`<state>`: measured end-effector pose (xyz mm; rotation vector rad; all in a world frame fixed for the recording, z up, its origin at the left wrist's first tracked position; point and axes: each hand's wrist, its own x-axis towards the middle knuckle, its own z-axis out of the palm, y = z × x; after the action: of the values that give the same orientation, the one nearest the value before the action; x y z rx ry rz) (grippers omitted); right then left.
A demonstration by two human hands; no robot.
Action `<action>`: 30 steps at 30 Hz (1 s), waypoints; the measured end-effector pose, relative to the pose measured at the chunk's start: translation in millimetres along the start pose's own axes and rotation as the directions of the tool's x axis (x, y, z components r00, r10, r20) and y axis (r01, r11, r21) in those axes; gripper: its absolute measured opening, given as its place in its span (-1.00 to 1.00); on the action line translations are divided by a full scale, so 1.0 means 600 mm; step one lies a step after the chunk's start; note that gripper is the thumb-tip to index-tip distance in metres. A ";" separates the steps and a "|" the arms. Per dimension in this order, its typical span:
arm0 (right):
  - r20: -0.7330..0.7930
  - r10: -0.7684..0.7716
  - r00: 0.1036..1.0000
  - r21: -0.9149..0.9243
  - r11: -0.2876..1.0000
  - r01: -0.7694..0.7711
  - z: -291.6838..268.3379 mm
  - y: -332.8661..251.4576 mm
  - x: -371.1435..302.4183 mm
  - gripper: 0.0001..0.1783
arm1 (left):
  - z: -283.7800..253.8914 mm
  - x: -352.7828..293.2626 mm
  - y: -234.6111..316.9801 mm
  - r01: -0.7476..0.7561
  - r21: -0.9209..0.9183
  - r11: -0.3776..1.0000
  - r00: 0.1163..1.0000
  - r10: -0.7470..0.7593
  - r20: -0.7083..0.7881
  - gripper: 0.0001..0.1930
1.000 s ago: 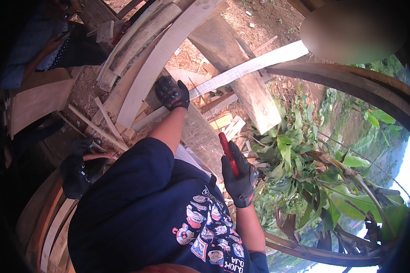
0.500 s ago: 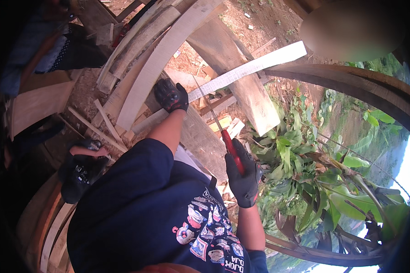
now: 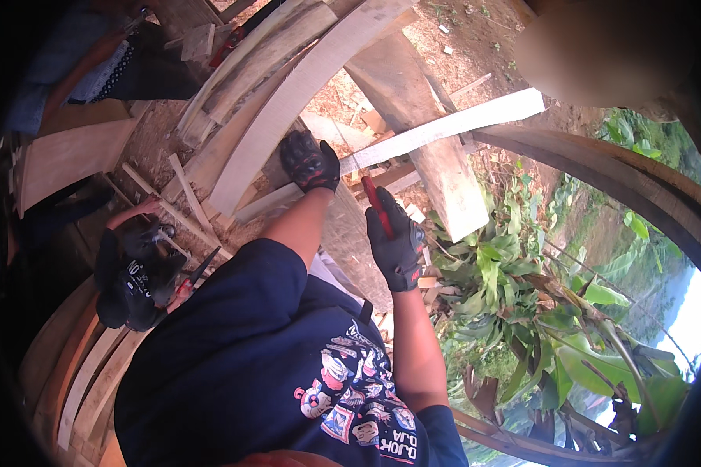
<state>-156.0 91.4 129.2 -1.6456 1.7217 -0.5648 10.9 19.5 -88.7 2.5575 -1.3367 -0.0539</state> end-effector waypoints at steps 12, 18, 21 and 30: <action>0.008 0.027 1.000 0.015 1.000 -0.027 0.002 0.018 -0.023 -0.51 | 0.013 0.001 -0.003 -0.006 0.014 1.000 1.000 0.006 0.004 -0.44; 0.024 0.009 1.000 0.015 1.000 -0.009 0.005 0.046 -0.042 -0.50 | 0.013 0.000 -0.006 -0.026 0.036 0.999 0.998 0.028 -0.063 -0.42; 0.050 -0.003 0.999 -0.060 0.998 0.006 -0.001 0.043 -0.046 -0.50 | 0.017 0.001 -0.006 -0.034 0.036 0.999 0.998 0.035 -0.047 -0.44; 0.035 0.173 0.984 0.041 0.984 -0.174 -0.110 0.000 -0.142 -0.48 | 0.020 -0.004 -0.007 -0.033 0.018 0.999 0.995 0.035 -0.090 -0.50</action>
<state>-206.5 166.1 188.7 -1.4496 1.7955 -0.4873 11.3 21.0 -101.5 2.5176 -1.3516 0.0791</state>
